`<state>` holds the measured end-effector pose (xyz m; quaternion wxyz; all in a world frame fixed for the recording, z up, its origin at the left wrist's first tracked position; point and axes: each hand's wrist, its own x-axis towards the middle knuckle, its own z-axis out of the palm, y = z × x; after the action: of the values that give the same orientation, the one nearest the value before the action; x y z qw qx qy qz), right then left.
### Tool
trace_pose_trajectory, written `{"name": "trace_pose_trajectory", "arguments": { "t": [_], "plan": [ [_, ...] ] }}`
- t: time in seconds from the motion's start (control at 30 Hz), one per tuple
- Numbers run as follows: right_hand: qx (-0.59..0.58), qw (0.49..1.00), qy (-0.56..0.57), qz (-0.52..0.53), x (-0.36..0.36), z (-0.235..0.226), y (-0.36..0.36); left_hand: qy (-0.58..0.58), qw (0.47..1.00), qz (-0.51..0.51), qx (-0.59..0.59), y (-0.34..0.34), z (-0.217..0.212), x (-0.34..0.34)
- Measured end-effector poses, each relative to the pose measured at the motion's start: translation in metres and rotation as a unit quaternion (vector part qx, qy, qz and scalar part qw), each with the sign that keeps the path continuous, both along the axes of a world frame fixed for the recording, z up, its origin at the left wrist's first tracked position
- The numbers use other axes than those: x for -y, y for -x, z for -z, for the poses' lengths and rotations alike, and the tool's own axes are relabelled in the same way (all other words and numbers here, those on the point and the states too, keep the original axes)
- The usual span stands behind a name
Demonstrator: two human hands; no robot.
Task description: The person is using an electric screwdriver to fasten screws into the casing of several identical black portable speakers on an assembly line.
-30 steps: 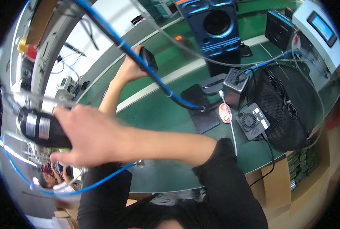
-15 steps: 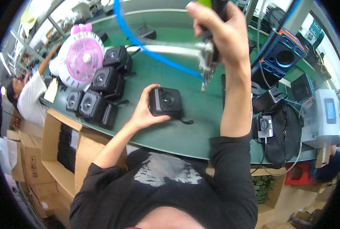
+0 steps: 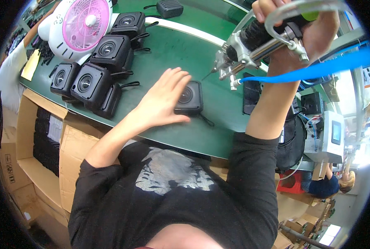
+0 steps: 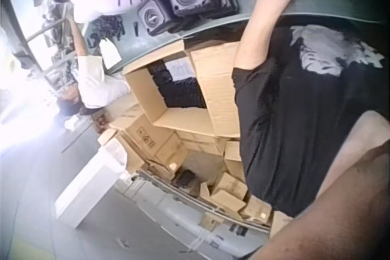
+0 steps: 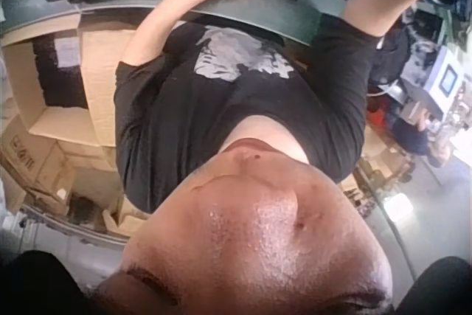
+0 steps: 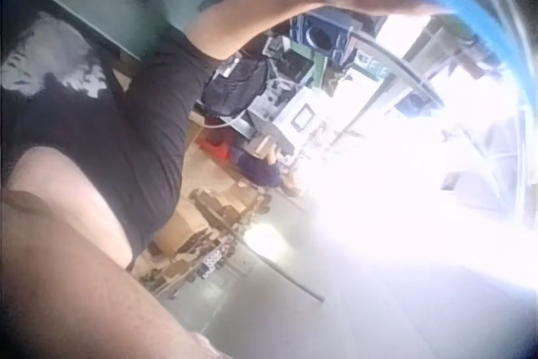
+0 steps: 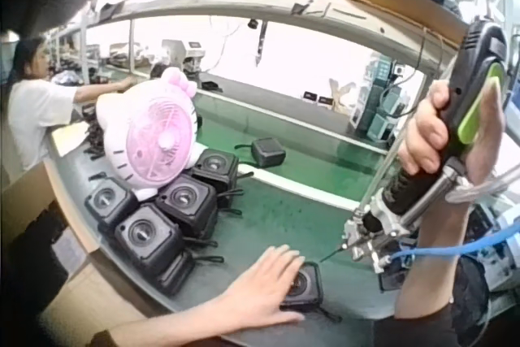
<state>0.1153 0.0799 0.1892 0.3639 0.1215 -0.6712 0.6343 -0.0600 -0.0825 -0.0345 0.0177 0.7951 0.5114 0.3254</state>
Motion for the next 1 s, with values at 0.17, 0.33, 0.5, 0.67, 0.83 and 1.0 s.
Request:
{"name": "trace_pose_trajectory", "arguments": {
  "t": [0.17,0.33,0.5,0.67,0.83,1.0],
  "plan": [
    [0.023,1.0,0.007,-0.005,-0.011,0.013,0.0,0.058,0.99,-0.027,-0.125,-0.011,0.001,-0.011],
    [0.027,0.998,0.019,-0.053,-0.006,0.023,0.012,0.044,0.989,-0.042,-0.133,-0.012,0.006,-0.011],
    [0.017,0.998,0.062,0.021,0.004,0.055,0.022,0.026,0.992,-0.049,-0.11,-0.014,0.011,-0.011],
    [0.004,0.992,0.057,0.108,0.005,0.076,0.02,0.058,0.994,-0.044,-0.087,-0.015,0.009,-0.009],
    [0.008,0.999,0.025,0.046,0.014,0.037,0.011,0.071,0.993,-0.043,-0.089,-0.015,0.007,-0.01],
    [-0.038,0.998,-0.017,-0.05,0.029,-0.015,-0.03,0.082,0.993,-0.045,-0.075,-0.015,0.012,-0.011]
  ]
}}
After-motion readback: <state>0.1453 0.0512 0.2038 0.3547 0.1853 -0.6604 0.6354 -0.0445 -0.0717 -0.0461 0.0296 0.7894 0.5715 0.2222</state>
